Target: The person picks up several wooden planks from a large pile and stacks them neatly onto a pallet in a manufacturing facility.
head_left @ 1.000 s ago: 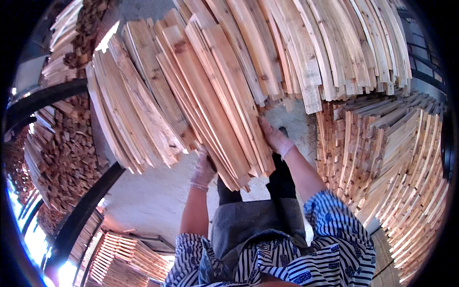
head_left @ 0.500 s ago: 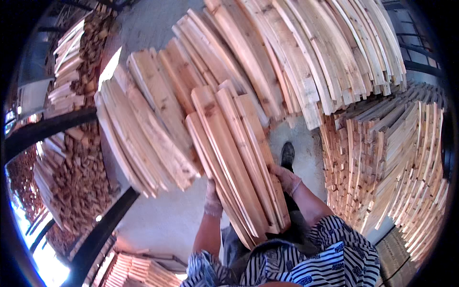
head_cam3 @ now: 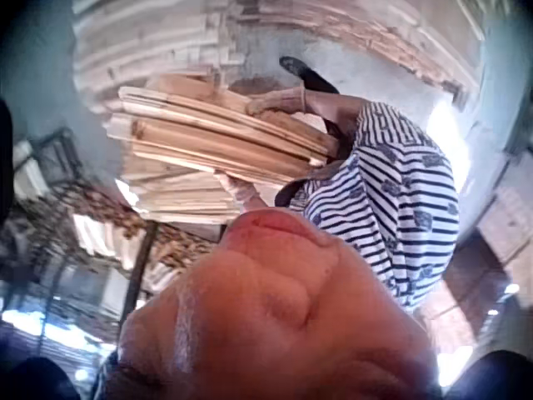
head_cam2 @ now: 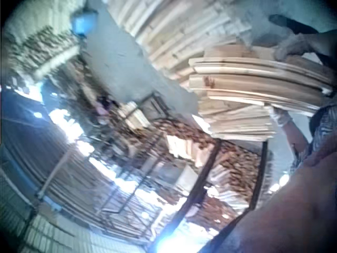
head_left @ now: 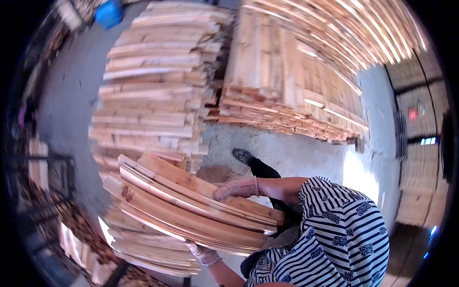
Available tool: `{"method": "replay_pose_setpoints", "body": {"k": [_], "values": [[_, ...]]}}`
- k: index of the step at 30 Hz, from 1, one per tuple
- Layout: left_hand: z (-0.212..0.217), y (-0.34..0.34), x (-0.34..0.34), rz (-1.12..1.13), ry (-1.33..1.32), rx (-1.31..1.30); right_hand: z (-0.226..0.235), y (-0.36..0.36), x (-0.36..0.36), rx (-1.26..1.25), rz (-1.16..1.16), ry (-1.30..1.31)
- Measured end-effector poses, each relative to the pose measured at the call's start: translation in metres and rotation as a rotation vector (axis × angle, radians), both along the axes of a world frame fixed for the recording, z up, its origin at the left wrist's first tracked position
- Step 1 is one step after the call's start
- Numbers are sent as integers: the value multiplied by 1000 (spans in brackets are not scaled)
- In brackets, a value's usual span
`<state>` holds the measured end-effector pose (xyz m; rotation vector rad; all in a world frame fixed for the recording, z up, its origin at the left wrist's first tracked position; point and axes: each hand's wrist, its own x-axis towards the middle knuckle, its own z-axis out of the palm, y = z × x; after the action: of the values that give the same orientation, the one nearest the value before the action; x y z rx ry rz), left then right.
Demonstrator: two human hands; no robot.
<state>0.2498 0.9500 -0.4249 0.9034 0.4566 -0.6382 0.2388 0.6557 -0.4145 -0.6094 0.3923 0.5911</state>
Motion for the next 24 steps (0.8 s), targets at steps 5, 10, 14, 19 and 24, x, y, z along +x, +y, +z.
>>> {"method": "replay_pose_setpoints", "body": {"k": [5, 10, 14, 19, 24], "values": [[46, -112, 40, -273, -173, -49, 34, -94, -53, -244, -206, -169], [124, -284, 22, -509, -202, -56, 129, -217, -129, -235, -521, -129], [154, -438, -14, -703, -73, -181, 136, -329, -210, -209, -768, -47], [137, -618, -91, -1035, -234, -175, 137, -463, -315, -405, -907, -118], [69, -784, -168, -1278, -19, -261, 103, -567, -426, -764, -1102, 79]]}}
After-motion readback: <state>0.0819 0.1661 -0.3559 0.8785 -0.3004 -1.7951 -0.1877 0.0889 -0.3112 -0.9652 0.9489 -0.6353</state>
